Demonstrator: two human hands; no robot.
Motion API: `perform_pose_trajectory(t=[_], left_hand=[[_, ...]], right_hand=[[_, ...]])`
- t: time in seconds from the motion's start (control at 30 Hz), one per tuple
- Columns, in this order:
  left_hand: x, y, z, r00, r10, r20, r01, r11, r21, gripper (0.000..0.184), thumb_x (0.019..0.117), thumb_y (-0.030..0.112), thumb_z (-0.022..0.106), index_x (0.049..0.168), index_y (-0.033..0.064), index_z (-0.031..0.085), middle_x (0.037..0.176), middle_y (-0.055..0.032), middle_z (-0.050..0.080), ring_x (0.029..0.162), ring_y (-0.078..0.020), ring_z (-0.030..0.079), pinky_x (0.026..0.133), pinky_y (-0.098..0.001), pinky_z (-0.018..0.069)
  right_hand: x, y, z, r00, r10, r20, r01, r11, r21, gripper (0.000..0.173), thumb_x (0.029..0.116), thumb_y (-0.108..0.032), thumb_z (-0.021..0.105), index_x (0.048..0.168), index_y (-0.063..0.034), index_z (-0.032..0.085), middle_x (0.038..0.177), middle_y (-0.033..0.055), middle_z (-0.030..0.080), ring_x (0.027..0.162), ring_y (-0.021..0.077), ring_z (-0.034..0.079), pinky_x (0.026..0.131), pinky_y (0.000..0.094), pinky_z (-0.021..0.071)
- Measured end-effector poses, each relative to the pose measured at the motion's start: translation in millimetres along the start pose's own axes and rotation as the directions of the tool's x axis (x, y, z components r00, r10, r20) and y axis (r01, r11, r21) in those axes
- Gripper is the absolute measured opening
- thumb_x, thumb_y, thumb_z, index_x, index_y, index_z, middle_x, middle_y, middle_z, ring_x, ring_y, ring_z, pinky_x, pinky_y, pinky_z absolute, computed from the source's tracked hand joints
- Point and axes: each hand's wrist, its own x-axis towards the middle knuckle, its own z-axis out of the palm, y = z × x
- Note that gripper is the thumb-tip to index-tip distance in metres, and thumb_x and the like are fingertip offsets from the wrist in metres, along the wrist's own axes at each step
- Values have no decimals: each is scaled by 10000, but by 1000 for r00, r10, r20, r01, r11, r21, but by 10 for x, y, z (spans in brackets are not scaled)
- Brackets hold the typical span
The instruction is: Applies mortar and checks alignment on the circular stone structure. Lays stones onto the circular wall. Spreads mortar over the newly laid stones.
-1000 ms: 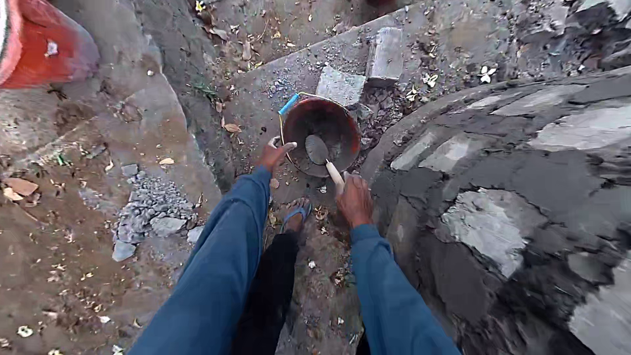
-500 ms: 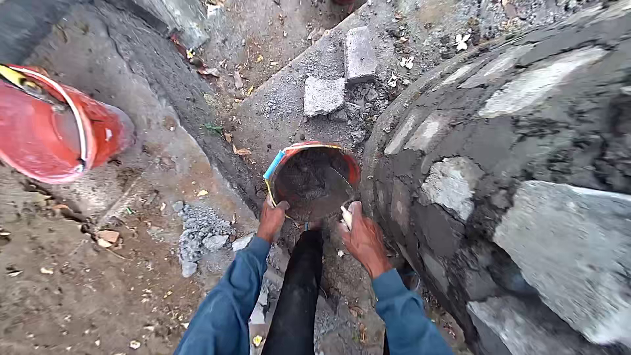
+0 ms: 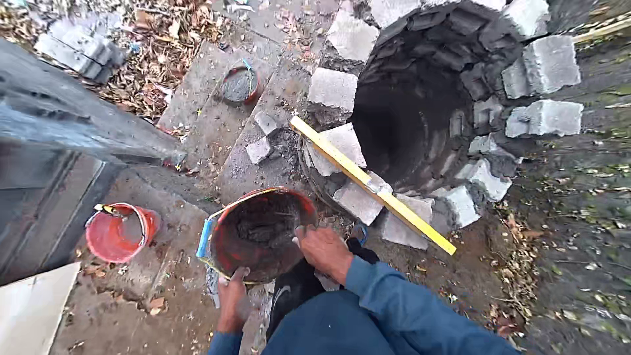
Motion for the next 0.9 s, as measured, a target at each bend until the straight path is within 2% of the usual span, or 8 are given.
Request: perform_pose_trajectory(t=[0.1, 0.3, 0.47, 0.63, 0.7, 0.77, 0.83, 0.9], left_hand=[[-451, 154, -8, 999, 44, 19, -43, 998, -56, 457, 892, -98, 540, 1337, -31, 465, 1121, -143, 630, 942, -177, 670, 804, -373, 600], [-899, 471, 98, 962, 190, 195, -185, 982, -44, 594, 835, -85, 583, 1413, -41, 452, 1208, -146, 634, 1023, -151, 663, 866, -327, 583], [-829, 643, -5, 940, 206, 273, -204, 978, -35, 536, 817, -107, 578, 1343, -51, 494, 1142, -124, 651, 980, -136, 662, 839, -305, 577], [-841, 936, -124, 926, 174, 335, -223, 968, 115, 621, 883, -63, 564, 1472, -25, 371, 1260, -138, 586, 1069, -117, 621, 909, -279, 534], [-873, 1090, -135, 926, 187, 328, -228, 969, 90, 584, 881, -70, 554, 1438, -23, 385, 1215, -124, 586, 1047, -108, 618, 892, -271, 535], [-911, 1197, -112, 922, 216, 321, -240, 970, 35, 531, 870, -79, 552, 1383, -22, 426, 1159, -108, 599, 1014, -102, 623, 870, -267, 540], [-935, 1218, -53, 924, 228, 306, -225, 973, -43, 502, 871, -97, 553, 1356, -23, 444, 1140, -119, 606, 1001, -122, 633, 862, -287, 552], [-965, 1212, 21, 930, 226, 291, -204, 973, -103, 534, 860, -118, 551, 1371, -27, 427, 1162, -138, 597, 1016, -142, 631, 870, -301, 553]], right_hand=[[-403, 207, -136, 980, 190, -56, -184, 978, 103, 520, 1126, -375, 298, 1386, 5, 540, 1192, 307, 659, 1134, 484, 650, 938, 625, 509], [-430, 385, -108, 999, 29, 45, -42, 941, 336, 558, 1128, -394, 296, 1263, 52, 603, 1186, 295, 642, 1158, 428, 626, 998, 602, 467], [-415, 243, 58, 993, -51, 107, -23, 801, 599, 498, 1125, -439, 315, 1096, -39, 611, 752, 54, 549, 551, 153, 518, 538, 329, 474], [-521, -18, 120, 987, -159, 28, 55, 490, 870, 425, 1127, -411, 338, 1065, -78, 595, 624, -24, 515, 424, 81, 468, 400, 231, 419], [-656, -63, 19, 985, -143, -95, 161, 580, 799, 412, 1126, -398, 348, 1077, -81, 607, 631, -26, 509, 447, 80, 478, 421, 235, 431], [-834, -96, -125, 955, -98, -280, 227, 847, 480, 430, 1109, -415, 366, 1098, -75, 630, 744, 60, 569, 651, 196, 578, 637, 383, 495], [-969, -171, -163, 879, -85, -469, 156, 981, 115, 483, 1093, -430, 383, 1197, -43, 654, 889, 200, 695, 816, 390, 706, 736, 565, 554], [-1031, -282, -117, 830, -102, -549, 47, 992, -114, 462, 1101, -362, 396, 1310, -20, 626, 1070, 260, 701, 869, 471, 712, 714, 608, 561]])
